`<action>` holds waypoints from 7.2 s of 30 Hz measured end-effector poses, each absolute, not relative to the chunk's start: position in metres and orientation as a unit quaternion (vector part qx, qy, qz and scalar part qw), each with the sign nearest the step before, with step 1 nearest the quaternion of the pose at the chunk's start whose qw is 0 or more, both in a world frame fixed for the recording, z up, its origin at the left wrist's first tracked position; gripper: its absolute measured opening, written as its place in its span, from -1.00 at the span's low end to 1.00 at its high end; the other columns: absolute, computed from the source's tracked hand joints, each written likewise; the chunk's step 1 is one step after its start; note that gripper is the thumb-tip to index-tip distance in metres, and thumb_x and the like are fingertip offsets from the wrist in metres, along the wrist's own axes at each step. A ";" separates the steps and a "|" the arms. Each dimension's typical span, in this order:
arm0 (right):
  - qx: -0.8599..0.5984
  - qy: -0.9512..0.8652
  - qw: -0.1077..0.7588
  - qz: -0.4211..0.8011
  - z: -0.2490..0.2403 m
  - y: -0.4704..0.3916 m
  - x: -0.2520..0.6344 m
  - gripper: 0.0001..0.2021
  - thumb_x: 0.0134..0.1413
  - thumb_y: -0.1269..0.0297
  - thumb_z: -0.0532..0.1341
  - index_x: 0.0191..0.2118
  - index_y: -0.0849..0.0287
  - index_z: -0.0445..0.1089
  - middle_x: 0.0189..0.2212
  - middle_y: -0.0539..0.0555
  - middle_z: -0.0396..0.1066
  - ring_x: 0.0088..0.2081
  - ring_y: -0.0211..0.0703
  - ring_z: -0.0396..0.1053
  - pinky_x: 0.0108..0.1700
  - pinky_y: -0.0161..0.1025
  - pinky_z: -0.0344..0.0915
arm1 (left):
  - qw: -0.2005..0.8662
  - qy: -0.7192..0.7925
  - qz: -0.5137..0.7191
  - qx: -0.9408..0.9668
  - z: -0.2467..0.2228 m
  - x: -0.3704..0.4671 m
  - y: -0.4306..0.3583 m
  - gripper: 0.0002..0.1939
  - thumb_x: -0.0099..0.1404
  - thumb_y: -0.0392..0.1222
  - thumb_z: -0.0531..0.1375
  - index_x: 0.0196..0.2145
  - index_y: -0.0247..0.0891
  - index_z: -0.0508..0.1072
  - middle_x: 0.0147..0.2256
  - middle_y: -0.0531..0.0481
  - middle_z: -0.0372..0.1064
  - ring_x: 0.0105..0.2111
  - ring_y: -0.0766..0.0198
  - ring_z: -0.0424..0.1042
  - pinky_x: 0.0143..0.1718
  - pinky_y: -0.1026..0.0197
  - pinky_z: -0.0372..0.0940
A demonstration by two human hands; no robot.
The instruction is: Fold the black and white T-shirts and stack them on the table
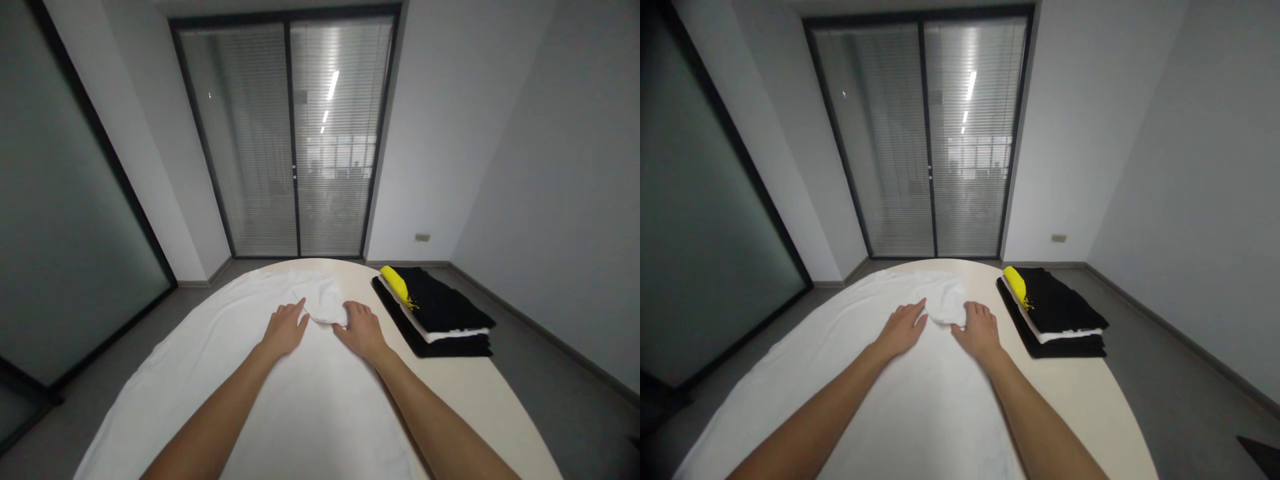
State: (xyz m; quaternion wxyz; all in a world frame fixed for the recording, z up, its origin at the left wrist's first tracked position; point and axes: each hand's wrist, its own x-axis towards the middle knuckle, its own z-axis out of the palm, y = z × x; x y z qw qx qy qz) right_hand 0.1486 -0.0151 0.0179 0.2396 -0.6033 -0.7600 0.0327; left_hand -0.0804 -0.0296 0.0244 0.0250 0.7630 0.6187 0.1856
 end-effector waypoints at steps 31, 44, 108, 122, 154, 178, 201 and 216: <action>-0.575 -0.738 0.330 0.128 0.011 0.001 0.170 -0.68 0.03 0.49 0.21 -0.08 0.07 0.48 -0.24 0.00 0.50 -0.29 -0.20 0.41 -0.16 -0.27 0.23 | 0.054 0.637 0.404 0.654 0.013 -0.070 -0.011 -0.63 0.47 -0.25 -0.04 -0.02 -0.23 0.55 0.10 -0.09 0.45 0.12 0.13 0.43 0.19 0.09 0.29; -0.520 -0.786 0.306 0.133 0.009 0.004 0.174 -0.73 0.07 0.51 0.15 -0.18 0.06 0.50 -0.08 0.02 0.49 -0.07 -0.09 0.39 0.03 -0.17 0.21 | 0.010 0.687 0.272 0.674 -0.003 -0.077 -0.005 -0.57 0.46 -0.11 0.06 0.22 -0.16 0.42 0.27 -0.25 0.26 0.29 -0.11 0.21 0.28 -0.17 0.10; -0.527 -0.813 0.239 0.056 0.019 0.006 0.162 -0.69 0.27 0.31 0.11 0.04 0.14 0.47 0.04 0.15 0.49 0.11 0.01 0.35 0.14 -0.10 0.17 | -0.023 0.628 0.178 0.757 -0.002 -0.073 -0.011 -0.44 0.40 0.06 0.11 0.28 -0.19 0.35 0.34 -0.24 0.15 0.35 -0.11 0.10 0.32 -0.16 0.02; -0.594 -0.795 0.113 0.032 0.033 0.083 0.104 -0.54 0.35 0.16 0.05 0.24 0.28 0.23 0.32 0.34 0.18 0.29 0.14 0.14 0.18 -0.05 0.15 | -0.027 0.626 0.247 0.739 0.010 -0.070 -0.013 -0.61 0.38 -0.07 0.14 0.09 -0.24 0.49 0.04 -0.20 0.39 0.07 0.00 0.32 0.15 -0.01 0.21; -0.712 -0.690 0.106 0.076 0.033 0.113 0.138 -0.55 0.30 0.15 0.00 0.01 0.31 0.52 0.05 0.40 0.47 0.09 0.21 0.42 0.04 -0.03 0.31 | -0.004 0.653 0.186 0.734 0.006 -0.066 -0.011 -0.46 0.40 0.00 0.09 0.26 -0.22 0.37 0.31 -0.25 0.20 0.35 -0.13 0.09 0.34 -0.16 0.00; -0.609 -0.689 0.222 0.325 0.044 0.022 0.156 -0.64 0.02 0.26 0.38 -0.06 0.23 0.38 -0.35 0.02 0.47 -0.33 -0.19 0.39 -0.31 -0.32 0.22 | 0.028 0.592 0.184 0.784 0.006 -0.068 -0.025 -0.39 0.34 0.15 0.16 0.25 -0.18 0.37 0.34 -0.17 0.17 0.37 -0.11 0.05 0.38 -0.12 -0.07; -0.469 -0.739 0.280 0.394 0.028 -0.004 0.095 -0.52 0.00 0.47 0.36 0.08 0.15 0.36 -0.30 -0.06 0.46 -0.42 -0.33 0.35 -0.31 -0.36 0.23 | 0.123 0.662 0.289 0.681 0.011 -0.071 -0.007 -0.52 0.54 -0.05 -0.14 0.02 -0.23 0.52 0.16 -0.13 0.42 0.32 0.06 0.20 0.29 0.01 0.09; -0.511 -0.757 0.232 0.335 0.044 -0.012 0.102 -0.70 0.01 0.42 0.28 -0.09 0.14 0.34 -0.43 -0.05 0.45 -0.41 -0.24 0.38 -0.36 -0.34 0.19 | 0.109 0.634 0.296 0.706 0.009 -0.072 -0.006 -0.60 0.52 -0.19 -0.09 -0.14 -0.14 0.56 0.07 0.01 0.51 0.25 0.13 0.30 0.31 0.03 0.08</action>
